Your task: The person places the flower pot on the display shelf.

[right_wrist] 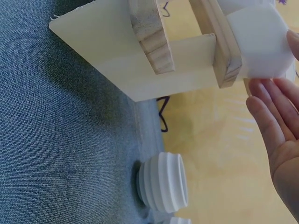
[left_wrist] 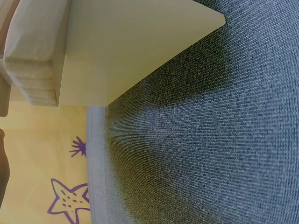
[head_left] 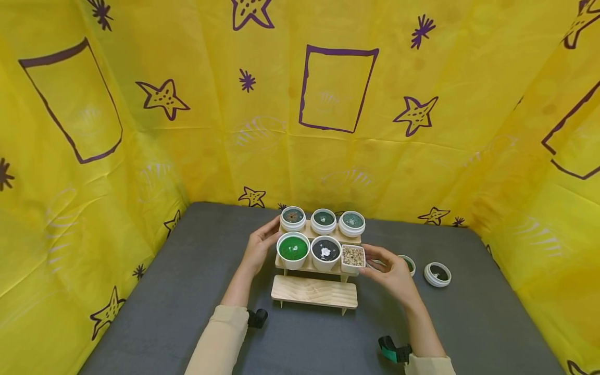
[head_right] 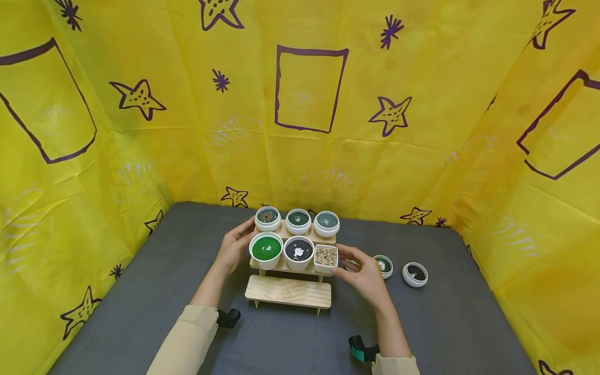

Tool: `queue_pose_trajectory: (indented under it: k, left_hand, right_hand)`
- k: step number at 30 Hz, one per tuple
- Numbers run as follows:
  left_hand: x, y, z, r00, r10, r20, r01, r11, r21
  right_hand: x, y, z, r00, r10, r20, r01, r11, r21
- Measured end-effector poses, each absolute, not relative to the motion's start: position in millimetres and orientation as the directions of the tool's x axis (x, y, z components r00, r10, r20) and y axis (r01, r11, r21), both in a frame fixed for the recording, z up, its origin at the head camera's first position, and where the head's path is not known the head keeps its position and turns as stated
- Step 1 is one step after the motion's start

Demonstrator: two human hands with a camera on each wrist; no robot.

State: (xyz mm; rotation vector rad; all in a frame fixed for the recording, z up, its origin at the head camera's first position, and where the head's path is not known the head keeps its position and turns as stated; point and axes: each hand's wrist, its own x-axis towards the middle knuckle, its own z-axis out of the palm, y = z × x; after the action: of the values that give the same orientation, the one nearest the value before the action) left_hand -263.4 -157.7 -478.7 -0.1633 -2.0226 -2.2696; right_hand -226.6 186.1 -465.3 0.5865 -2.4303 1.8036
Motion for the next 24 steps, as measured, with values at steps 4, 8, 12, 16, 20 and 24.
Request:
queue_pose_trajectory:
  k: [4, 8, 12, 16, 20, 24]
  left_hand:
    - [-263, -158, -479, -0.990, -0.010, 0.143, 0.143, -0.111, 0.983]
    - [-262, -157, -478, -0.989, -0.017, 0.146, 0.147, -0.116, 0.982]
    - [-262, -157, -479, -0.989, -0.017, 0.149, 0.150, -0.126, 0.981]
    - [-263, -157, -480, -0.989, -0.018, 0.148, 0.149, -0.125, 0.981]
    - [-264, -157, -480, -0.989, -0.015, 0.149, 0.150, -0.120, 0.981]
    - [-263, -156, -478, -0.988, -0.014, 0.153, 0.153, -0.124, 0.980]
  right_hand:
    - [-226, 185, -465, -0.929, -0.257, 0.266, -0.331, 0.253, -0.909]
    - [-224, 185, -465, -0.931, -0.252, 0.266, -0.327, 0.246, -0.913]
    - [-223, 185, -465, -0.933, -0.245, 0.264, -0.321, 0.233, -0.918]
    - [-223, 187, -468, -0.928, -0.240, 0.285, -0.336, 0.213, -0.917]
    - [-222, 191, -472, -0.912, -0.253, 0.323, -0.369, 0.163, -0.915]
    - [-221, 197, -475, -0.907, -0.254, 0.337, -0.378, 0.130, -0.917]
